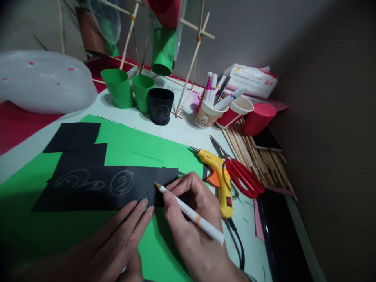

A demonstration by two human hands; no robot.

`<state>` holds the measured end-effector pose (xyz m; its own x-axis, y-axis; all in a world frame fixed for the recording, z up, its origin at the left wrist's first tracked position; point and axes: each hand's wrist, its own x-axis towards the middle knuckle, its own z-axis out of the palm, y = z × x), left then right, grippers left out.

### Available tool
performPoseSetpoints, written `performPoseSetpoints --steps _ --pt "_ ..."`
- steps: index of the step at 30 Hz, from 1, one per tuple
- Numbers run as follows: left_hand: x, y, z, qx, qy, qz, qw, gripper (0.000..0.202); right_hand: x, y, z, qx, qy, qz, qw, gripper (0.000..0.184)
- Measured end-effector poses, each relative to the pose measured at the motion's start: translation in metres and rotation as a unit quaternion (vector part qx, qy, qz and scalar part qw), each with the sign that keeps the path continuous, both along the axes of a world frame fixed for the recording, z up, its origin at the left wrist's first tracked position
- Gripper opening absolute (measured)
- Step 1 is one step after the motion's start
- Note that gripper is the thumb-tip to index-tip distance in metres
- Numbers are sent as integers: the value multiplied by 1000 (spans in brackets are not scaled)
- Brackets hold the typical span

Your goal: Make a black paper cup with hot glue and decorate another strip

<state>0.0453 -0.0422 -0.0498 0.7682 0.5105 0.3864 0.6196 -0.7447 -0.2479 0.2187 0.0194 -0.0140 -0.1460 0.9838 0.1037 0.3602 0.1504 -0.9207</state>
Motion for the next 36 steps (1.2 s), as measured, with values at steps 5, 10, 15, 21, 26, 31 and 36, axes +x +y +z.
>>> performPoseSetpoints --steps 5,10,15,21,26,31,36 --pt "0 0 -1 14 -7 -8 1000 42 1 -1 -2 -17 16 11 1000 16" --pt "-5 0 -2 29 -9 -31 999 23 1 -1 -6 -7 14 8 1000 13" --pt "-7 -1 -4 15 -11 -30 999 11 1 -1 -8 23 -10 -3 1000 14" --pt "-3 -4 -8 -3 -37 -7 999 12 4 -5 -8 28 -23 1 999 15" --pt "-4 -4 -9 -18 -33 -14 999 8 3 -6 -6 31 -26 2 999 18" --pt "-5 -4 -9 -18 -24 -18 999 5 4 -5 -5 20 -34 3 999 18" --pt "-5 -6 -5 -7 -17 -19 1000 8 4 -6 -5 9 -14 10 1000 18"
